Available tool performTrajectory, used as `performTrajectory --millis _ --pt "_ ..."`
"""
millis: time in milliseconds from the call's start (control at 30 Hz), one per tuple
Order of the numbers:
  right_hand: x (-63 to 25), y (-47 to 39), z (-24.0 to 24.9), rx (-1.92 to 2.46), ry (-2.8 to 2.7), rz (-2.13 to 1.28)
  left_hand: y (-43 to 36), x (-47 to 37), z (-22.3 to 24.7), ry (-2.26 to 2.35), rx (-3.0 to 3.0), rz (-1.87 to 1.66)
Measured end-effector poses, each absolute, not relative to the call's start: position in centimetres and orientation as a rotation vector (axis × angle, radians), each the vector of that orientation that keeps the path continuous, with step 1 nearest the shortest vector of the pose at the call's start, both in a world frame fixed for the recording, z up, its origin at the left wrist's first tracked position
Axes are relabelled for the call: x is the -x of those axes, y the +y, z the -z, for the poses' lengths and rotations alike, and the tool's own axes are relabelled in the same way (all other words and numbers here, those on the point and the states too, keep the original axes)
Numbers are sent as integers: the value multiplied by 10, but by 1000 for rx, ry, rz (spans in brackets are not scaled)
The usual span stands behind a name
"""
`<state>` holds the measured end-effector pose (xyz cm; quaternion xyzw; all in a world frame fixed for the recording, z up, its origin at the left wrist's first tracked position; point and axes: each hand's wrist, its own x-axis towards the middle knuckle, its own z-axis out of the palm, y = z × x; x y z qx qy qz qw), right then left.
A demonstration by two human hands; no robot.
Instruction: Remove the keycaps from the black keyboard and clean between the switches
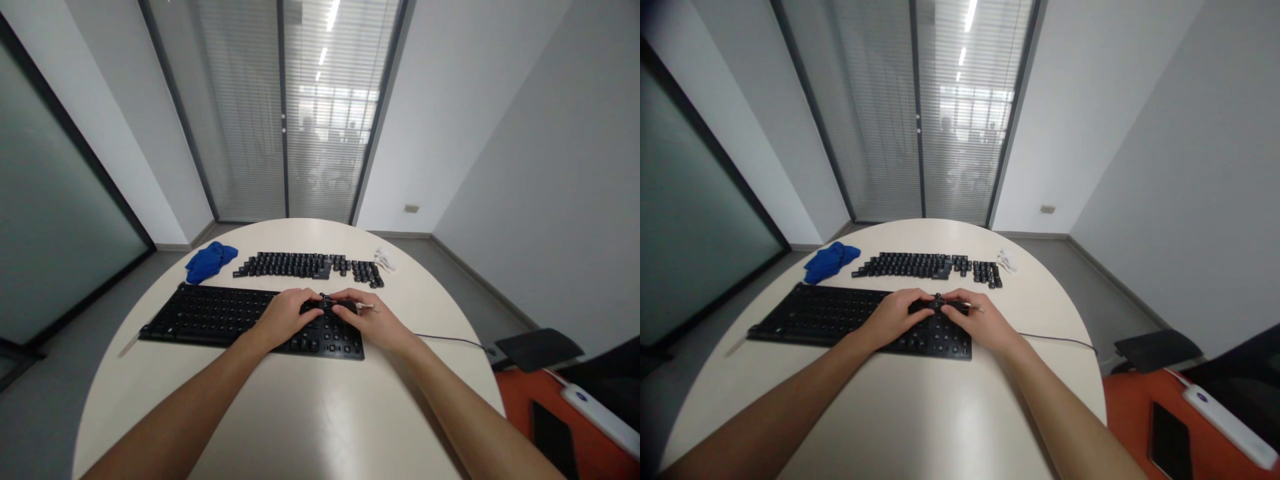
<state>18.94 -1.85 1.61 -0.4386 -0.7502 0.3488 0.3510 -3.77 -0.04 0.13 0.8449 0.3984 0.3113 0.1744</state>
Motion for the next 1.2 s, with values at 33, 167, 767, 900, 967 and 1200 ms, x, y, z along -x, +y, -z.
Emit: performTrajectory --millis 33,167,767,900,967,1200 --pt "-190 -18 -17 1127 -1933 -921 0 38 -2 1113 -2365 -890" --pt "-190 -16 -19 1082 -1905 -911 0 38 -3 1016 -2239 -898" --pt "-195 -13 -17 1001 -1835 -1138 -1 38 -4 921 -2179 -860" --pt "-192 -19 -22 980 -1828 -1186 -2 38 -6 931 -2097 -866" --pt "-190 -21 -23 986 -1857 -1168 -3 38 -6 923 -2081 -871" --pt "-188 -22 -21 961 -1911 -1080 0 39 -7 923 -2043 -896"
